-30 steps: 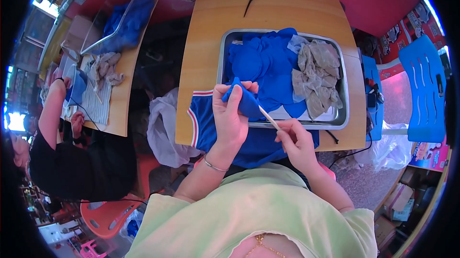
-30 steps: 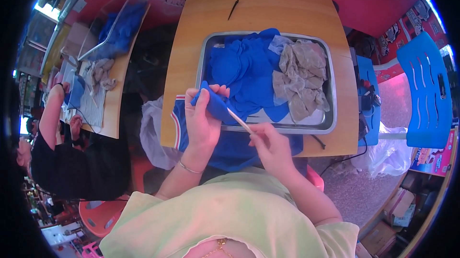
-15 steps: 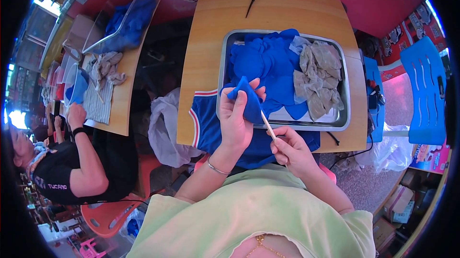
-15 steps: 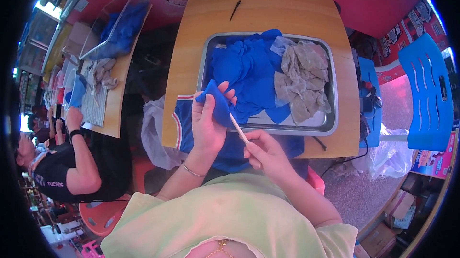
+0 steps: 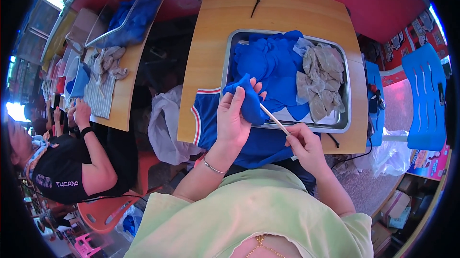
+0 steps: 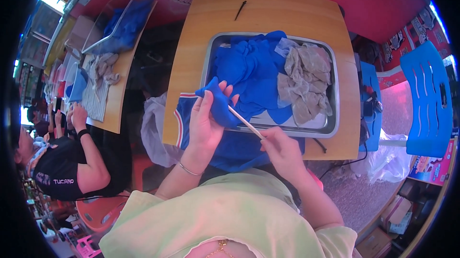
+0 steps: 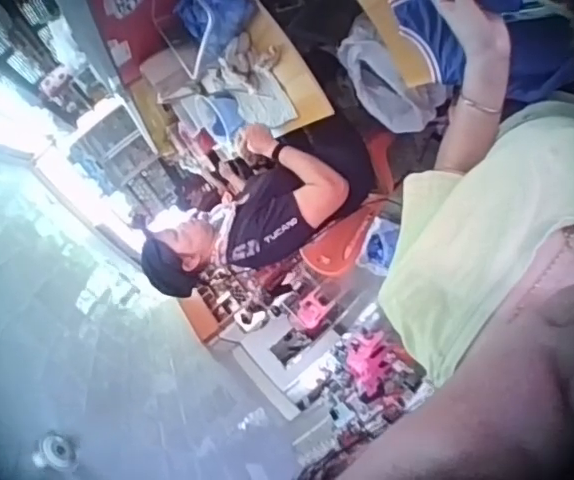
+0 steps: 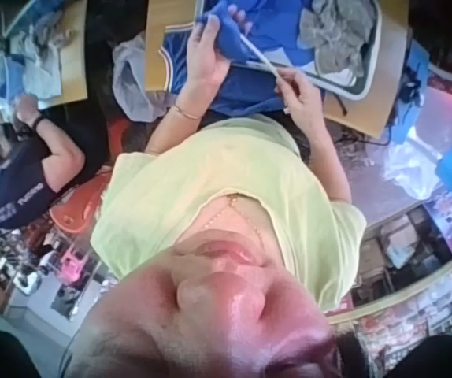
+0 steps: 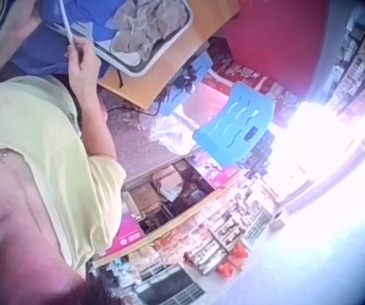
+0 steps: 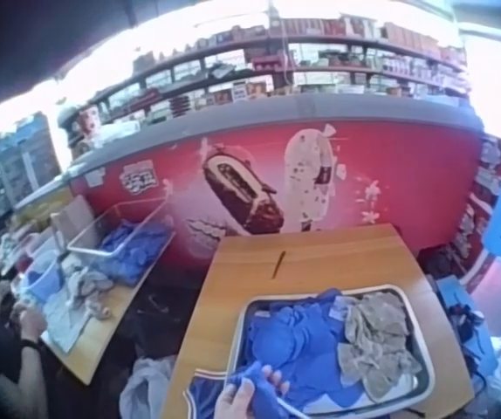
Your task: Manually assemble or turn small fabric components inside out using a wooden tool.
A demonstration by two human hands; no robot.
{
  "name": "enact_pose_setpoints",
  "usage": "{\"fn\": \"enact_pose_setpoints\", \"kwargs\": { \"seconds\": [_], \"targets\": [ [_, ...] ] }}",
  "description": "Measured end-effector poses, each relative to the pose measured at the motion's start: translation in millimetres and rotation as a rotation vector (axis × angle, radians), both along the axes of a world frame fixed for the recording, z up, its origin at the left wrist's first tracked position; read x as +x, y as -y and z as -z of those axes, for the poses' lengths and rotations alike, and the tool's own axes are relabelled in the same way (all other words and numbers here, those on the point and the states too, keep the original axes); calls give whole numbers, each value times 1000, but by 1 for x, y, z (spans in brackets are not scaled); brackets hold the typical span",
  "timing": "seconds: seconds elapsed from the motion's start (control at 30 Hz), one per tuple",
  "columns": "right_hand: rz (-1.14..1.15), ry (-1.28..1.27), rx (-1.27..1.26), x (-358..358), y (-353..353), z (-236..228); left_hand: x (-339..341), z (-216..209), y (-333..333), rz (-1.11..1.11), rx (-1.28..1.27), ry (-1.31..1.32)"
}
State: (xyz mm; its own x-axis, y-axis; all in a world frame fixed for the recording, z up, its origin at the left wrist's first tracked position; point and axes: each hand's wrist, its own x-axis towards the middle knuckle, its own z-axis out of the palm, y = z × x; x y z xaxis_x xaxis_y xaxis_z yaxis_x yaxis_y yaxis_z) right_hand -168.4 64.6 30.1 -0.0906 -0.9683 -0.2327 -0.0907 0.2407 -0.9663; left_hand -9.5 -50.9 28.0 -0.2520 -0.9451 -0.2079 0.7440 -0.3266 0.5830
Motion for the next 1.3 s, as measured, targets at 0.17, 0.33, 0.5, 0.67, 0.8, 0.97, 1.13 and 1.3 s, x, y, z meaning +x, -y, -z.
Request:
{"fn": "enact_pose_setpoints", "kwargs": {
  "seconds": [0.17, 0.33, 0.5, 0.67, 0.8, 0.97, 1.13, 1.3],
  "targets": [
    [3, -238, -185, -10, 4, 1, -1, 1, -5, 74, -29, 0],
    [7, -245, -159, -14, 6, -5, -1, -7, -10, 210, -106, 6],
    [54, -511, -303, -8, 6, -3, -5, -5, -8, 138, -104, 65],
    [10, -530, -295, -10, 5, -8, -1, 0, -5, 122, -90, 105],
    [-57, -387, -200, -18, 7, -15, 9, 0, 1, 261, -136, 161],
    [-32, -412, -202, -19, 5, -12, 7, -3, -1, 279, -148, 169],
    [8, -450, -244, -13, 3, -8, 6, 0, 1, 263, -163, 207],
    [-74, -161, 4, -18, 2, -7, 5, -1, 1, 299, -200, 231]
  ]
}}
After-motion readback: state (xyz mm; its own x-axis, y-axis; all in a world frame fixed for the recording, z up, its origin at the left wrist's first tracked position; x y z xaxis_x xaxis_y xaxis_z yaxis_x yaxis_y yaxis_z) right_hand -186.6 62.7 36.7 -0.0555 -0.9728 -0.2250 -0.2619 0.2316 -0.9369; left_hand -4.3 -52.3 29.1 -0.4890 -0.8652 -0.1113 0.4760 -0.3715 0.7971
